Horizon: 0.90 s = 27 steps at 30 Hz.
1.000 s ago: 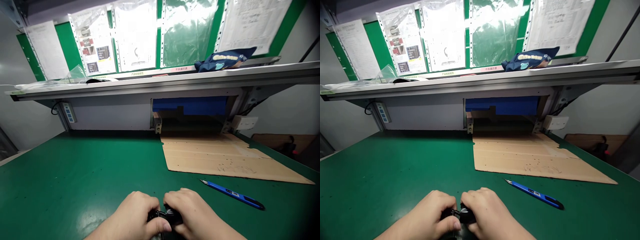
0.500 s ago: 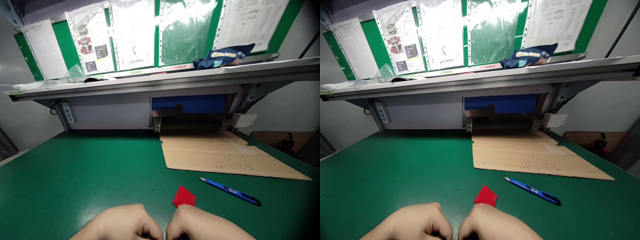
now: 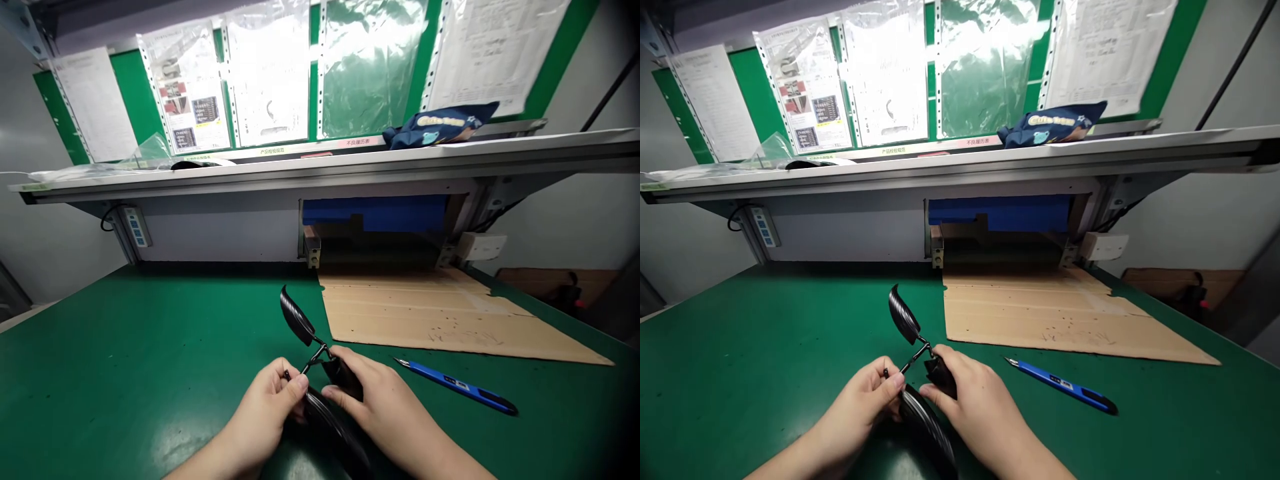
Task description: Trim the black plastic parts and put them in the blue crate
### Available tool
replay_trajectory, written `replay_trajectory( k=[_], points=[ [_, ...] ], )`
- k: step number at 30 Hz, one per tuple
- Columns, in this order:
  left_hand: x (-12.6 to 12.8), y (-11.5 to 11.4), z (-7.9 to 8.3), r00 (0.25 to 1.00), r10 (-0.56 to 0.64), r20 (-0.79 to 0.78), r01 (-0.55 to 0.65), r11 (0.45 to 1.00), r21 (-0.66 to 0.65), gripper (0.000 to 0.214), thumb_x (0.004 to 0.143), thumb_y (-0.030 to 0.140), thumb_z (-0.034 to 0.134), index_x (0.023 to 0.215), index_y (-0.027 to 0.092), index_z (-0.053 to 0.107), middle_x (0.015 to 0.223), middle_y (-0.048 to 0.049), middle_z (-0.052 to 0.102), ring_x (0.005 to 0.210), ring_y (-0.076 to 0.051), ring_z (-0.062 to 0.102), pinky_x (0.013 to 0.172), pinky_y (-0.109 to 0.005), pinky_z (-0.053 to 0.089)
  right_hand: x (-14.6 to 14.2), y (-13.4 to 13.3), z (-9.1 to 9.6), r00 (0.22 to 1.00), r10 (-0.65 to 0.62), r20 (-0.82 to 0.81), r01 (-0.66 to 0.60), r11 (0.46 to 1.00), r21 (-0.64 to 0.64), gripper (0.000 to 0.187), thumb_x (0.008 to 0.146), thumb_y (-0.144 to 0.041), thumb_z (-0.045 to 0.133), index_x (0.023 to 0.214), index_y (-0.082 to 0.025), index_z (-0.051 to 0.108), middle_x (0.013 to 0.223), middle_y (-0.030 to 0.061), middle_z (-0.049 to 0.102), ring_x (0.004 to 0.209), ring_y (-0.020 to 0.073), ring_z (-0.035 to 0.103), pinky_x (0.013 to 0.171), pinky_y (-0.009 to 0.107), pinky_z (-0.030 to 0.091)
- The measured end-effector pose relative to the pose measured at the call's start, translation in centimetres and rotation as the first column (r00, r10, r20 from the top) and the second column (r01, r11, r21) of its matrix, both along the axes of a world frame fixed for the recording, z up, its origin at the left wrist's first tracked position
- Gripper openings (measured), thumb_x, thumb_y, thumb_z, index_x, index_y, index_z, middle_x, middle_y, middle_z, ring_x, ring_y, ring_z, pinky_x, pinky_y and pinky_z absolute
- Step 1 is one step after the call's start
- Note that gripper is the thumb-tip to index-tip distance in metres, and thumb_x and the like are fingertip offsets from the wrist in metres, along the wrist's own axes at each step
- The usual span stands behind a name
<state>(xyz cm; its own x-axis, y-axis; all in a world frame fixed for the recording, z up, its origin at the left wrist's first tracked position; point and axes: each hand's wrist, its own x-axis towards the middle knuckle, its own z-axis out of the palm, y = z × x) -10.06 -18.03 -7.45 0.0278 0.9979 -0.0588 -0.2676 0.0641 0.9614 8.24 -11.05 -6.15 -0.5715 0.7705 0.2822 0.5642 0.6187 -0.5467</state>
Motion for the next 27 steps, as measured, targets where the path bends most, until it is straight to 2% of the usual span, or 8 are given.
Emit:
replay_trajectory(
  k=[3,6,9,11,13,19,24,27],
  points=[
    [0.6,-0.3,-0.3,0.941,-0.034,0.338,0.087,0.986,-0.143,0.033,0.08,0.039,0.067,0.077,0.018,0.041,0.069,0.0011,0.054,0.064,-0.01,0.055,0.071,-0.028,0.04,0.3,0.5,-0.1,0.997,-0.051,0.058,0.049,0.998,0.048,0.027,0.083,-0.028,0.062,0.109,-0.025,0.056,0.095,0.0025,0.067,0.081,0.0213,0.063,0.069,0.031,0.047],
    [0.5,-0.4,-0.1,0.917,-0.056,0.394,0.136,0.974,-0.179,0.035,0.078,0.041,0.067,0.078,0.018,0.042,0.072,-0.0007,0.055,0.067,-0.013,0.058,0.073,-0.029,0.041,1.0,0.9,0.5,0.995,-0.032,0.092,0.024,0.996,0.089,0.022,0.086,-0.028,0.057,0.107,-0.026,0.055,0.092,0.0015,0.067,0.078,0.02,0.063,0.065,0.029,0.045],
    [-0.5,-0.2,0.8,0.995,-0.097,-0.003,0.097,0.994,-0.042,0.031,0.082,0.044,0.06,0.078,0.018,0.044,0.067,0.0022,0.05,0.061,-0.01,0.047,0.064,-0.026,0.036,1.6,0.6,1.3,0.985,-0.004,0.173,-0.009,0.997,0.078,0.018,0.086,-0.029,0.056,0.104,-0.026,0.056,0.086,-0.0003,0.066,0.074,0.0193,0.062,0.062,0.027,0.041],
    [-1.6,0.1,1.7,0.913,0.046,-0.405,-0.003,0.994,0.106,0.029,0.086,0.044,0.054,0.076,0.018,0.047,0.065,0.0039,0.045,0.061,-0.01,0.039,0.06,-0.024,0.03,1.5,0.0,1.6,0.965,0.059,0.254,-0.071,0.997,0.037,0.013,0.083,-0.027,0.06,0.095,-0.026,0.058,0.08,-0.0024,0.065,0.071,0.0184,0.06,0.06,0.026,0.038],
    [-2.7,0.4,2.5,0.78,0.238,-0.579,-0.129,0.966,0.224,0.029,0.089,0.044,0.048,0.075,0.019,0.046,0.064,0.0051,0.039,0.062,-0.011,0.034,0.058,-0.024,0.027,0.9,-0.9,1.4,0.936,0.178,0.302,-0.18,0.983,-0.024,0.012,0.078,-0.026,0.067,0.088,-0.027,0.059,0.077,-0.0045,0.064,0.069,0.0166,0.059,0.059,0.024,0.037],
    [-4.6,1.0,3.5,0.886,0.229,-0.403,-0.199,0.973,0.115,0.036,0.086,0.053,0.048,0.073,0.02,0.04,0.063,0.0071,0.026,0.058,-0.01,0.022,0.053,-0.022,0.022,-0.9,-2.1,0.1,0.954,0.231,0.192,-0.263,0.951,0.163,0.073,0.052,-0.053,0.086,0.114,-0.03,0.056,0.098,-0.0002,0.058,0.09,0.0213,0.052,0.08,0.031,0.042],
    [-4.5,0.3,3.8,0.86,0.074,-0.505,-0.067,0.997,0.033,0.039,0.08,0.053,0.056,0.068,0.02,0.04,0.057,0.0087,0.025,0.052,-0.009,0.018,0.048,-0.023,0.016,0.7,-0.6,1.1,0.996,0.057,0.065,-0.084,0.812,0.577,0.029,0.082,-0.032,0.068,0.108,-0.023,0.058,0.109,0.0095,0.054,0.1,0.0277,0.048,0.084,0.04,0.037],
    [-3.8,-0.5,4.4,0.739,0.001,-0.674,0.089,0.991,0.1,0.033,0.083,0.044,0.056,0.065,0.018,0.044,0.06,0.0066,0.033,0.057,-0.01,0.028,0.054,-0.023,0.025,1.0,-0.6,1.5,0.99,0.072,0.124,-0.137,0.733,0.666,0.038,0.083,-0.006,0.047,0.114,-0.026,0.056,0.118,0.0095,0.054,0.112,0.0294,0.044,0.094,0.046,0.028]
  ],
)
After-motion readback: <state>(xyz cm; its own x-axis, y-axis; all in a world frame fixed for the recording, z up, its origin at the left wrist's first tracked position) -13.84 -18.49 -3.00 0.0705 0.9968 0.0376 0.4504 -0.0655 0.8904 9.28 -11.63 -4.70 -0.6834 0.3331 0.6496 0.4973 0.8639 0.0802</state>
